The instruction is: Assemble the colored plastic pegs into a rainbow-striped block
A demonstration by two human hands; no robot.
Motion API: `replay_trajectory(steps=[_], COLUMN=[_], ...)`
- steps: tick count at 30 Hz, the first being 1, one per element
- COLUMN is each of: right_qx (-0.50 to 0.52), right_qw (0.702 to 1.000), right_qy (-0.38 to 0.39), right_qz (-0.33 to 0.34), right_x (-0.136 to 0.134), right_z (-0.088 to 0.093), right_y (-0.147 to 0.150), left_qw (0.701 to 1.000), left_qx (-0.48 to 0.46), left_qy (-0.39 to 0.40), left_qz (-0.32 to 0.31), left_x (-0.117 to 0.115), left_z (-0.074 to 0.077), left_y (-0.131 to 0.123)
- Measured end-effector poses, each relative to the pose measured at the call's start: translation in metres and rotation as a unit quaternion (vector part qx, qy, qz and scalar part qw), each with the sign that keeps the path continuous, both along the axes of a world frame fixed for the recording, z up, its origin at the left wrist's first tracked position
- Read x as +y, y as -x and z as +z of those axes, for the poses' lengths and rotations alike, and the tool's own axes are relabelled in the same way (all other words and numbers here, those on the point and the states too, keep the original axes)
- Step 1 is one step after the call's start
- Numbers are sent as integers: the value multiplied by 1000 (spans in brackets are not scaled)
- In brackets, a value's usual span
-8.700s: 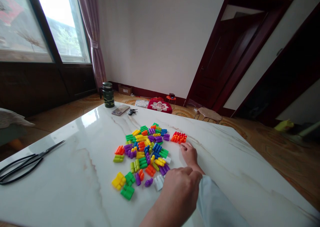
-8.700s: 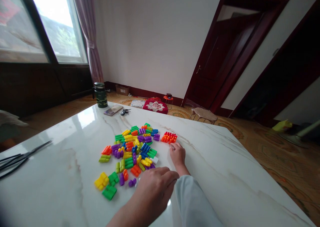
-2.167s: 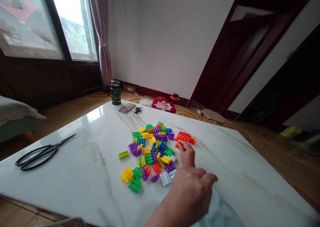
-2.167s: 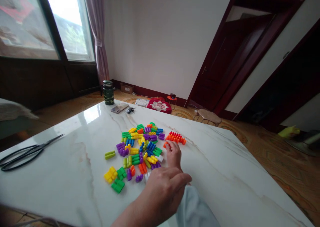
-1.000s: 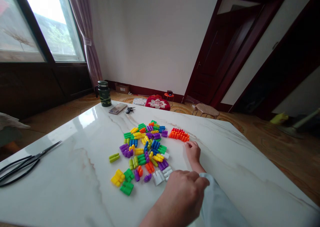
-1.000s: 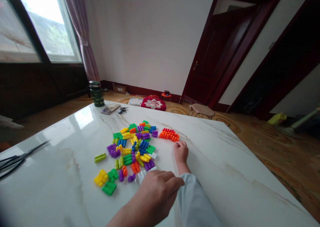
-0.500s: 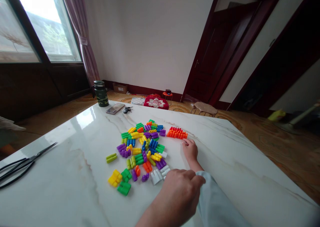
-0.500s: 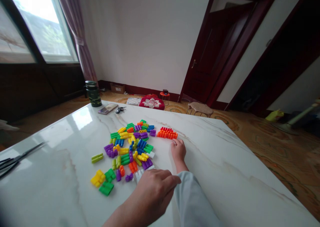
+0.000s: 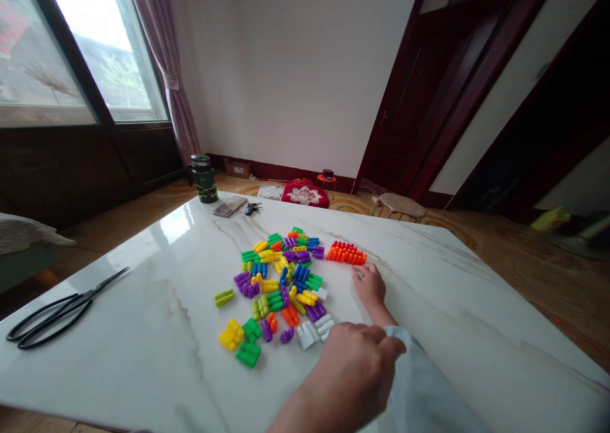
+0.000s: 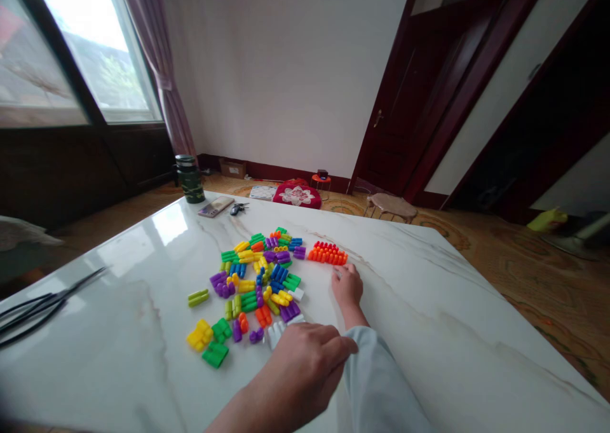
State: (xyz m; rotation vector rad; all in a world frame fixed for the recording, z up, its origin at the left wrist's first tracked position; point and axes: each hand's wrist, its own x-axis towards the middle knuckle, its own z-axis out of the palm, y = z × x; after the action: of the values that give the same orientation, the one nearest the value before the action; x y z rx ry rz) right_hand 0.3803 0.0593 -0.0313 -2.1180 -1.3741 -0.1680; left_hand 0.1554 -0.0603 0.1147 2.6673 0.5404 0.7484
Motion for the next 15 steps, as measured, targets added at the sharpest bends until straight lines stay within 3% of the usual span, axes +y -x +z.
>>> replay_trajectory(steps=[5,10,15], right_qx=[-59,-177,-191], right_qw=[995,971,958], right_qy=[80,150,197], right_qz=[13,63,86], right_x=[-6,-27,-50], right_z=[13,25,18], right_y=[8,17,24], left_qw=[1000,1000,998], left_qx=[4,26,66], left_qy=[0,-3,-11], left_qz=[1,5,-17], left_x=[0,0,-6], left_z=[3,4,2], left_y=[2,4,2])
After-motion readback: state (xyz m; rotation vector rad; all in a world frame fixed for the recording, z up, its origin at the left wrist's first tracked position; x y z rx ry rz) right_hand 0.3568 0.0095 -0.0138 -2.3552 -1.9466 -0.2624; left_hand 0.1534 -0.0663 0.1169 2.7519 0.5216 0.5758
